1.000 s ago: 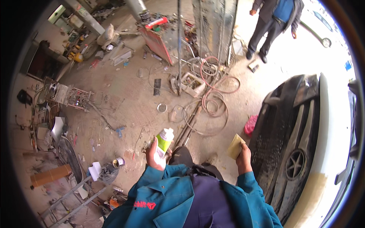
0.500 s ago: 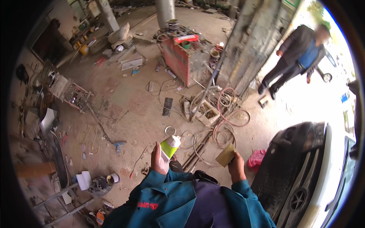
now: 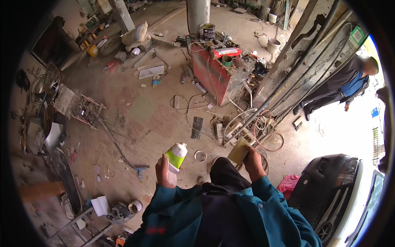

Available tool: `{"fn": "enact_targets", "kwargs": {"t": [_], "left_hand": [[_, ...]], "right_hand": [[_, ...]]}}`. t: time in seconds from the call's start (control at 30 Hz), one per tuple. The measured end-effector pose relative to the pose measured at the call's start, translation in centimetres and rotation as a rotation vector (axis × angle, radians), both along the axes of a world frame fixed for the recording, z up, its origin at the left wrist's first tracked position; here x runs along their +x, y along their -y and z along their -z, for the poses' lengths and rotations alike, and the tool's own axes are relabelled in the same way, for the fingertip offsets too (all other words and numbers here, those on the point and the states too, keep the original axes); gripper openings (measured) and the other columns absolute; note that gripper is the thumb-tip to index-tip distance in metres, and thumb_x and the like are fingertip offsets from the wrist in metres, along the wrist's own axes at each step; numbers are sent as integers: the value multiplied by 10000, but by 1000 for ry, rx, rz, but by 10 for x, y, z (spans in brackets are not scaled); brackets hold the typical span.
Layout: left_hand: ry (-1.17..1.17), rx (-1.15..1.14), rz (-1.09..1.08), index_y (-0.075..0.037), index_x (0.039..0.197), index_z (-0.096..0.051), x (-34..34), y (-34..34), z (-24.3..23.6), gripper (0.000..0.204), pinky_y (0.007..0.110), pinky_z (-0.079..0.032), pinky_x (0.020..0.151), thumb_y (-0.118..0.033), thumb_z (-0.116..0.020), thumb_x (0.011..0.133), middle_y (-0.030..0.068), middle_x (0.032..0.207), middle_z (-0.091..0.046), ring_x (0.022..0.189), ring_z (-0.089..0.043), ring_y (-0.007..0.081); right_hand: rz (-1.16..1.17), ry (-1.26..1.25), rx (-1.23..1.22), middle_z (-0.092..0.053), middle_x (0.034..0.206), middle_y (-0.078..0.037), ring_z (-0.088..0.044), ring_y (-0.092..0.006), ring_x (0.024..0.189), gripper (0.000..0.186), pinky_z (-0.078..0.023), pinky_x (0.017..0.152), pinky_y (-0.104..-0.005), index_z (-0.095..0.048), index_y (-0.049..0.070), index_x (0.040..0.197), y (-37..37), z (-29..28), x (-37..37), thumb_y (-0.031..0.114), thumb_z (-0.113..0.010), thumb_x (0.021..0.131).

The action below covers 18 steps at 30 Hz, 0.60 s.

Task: The person applies beige body filler to the front bumper of a silver car using a spreader. They repeatedly smooth and level the filler across the bumper surface, holding a tube of filler in the other hand. The person finishes by walking away from the car.

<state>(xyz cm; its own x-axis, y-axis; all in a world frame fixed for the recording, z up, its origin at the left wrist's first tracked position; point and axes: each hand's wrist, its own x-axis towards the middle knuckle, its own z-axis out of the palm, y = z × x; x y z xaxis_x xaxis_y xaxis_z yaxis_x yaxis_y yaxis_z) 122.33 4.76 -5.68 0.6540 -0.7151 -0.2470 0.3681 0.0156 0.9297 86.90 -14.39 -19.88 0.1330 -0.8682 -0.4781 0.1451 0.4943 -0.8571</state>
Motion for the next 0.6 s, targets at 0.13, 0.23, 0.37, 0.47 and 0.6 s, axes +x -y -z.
{"fn": "enact_targets", "kwargs": {"t": [0.13,0.23,0.37,0.47,0.6], "left_hand": [[136,80,-88,29,1229,-751,44,5,31,572,383,-591,708,-520,-592,1228,140,1022,-734,864,-737,260],[96,-20,-346,56,1348,-707,83,21,78,490,419,-614,681,-410,-659,1206,167,1059,-703,803,-726,305],[759,263,-444,-16,1698,-550,131,71,111,599,445,-655,707,-200,-735,1159,173,1194,-675,927,-741,349],[328,98,-569,-77,1805,-463,156,142,98,720,443,-665,743,-153,-748,1148,169,1312,-633,1080,-709,353],[-279,-150,-631,-88,1812,-460,199,242,65,745,424,-659,798,-190,-769,1142,166,1400,-579,1145,-658,345]], "right_hand": [[206,182,302,-818,1169,-82,-798,-259,1084,256,-662,946,-495,-792,57,1259,84,44,38,249,-668,1143],[218,155,353,-832,1117,-64,-807,-250,1050,196,-657,918,-473,-824,72,1222,172,65,79,182,-746,1081],[-341,-651,-492,-800,1028,-65,-768,-197,906,267,-642,850,-417,-827,93,1240,301,60,144,44,-800,979],[159,267,183,-731,955,-17,-715,-182,854,154,-632,815,-421,-810,94,1143,412,42,208,199,-696,1140],[93,158,85,-726,986,-10,-683,-144,844,152,-603,780,-383,-804,98,1174,523,21,247,202,-700,1136]]}}
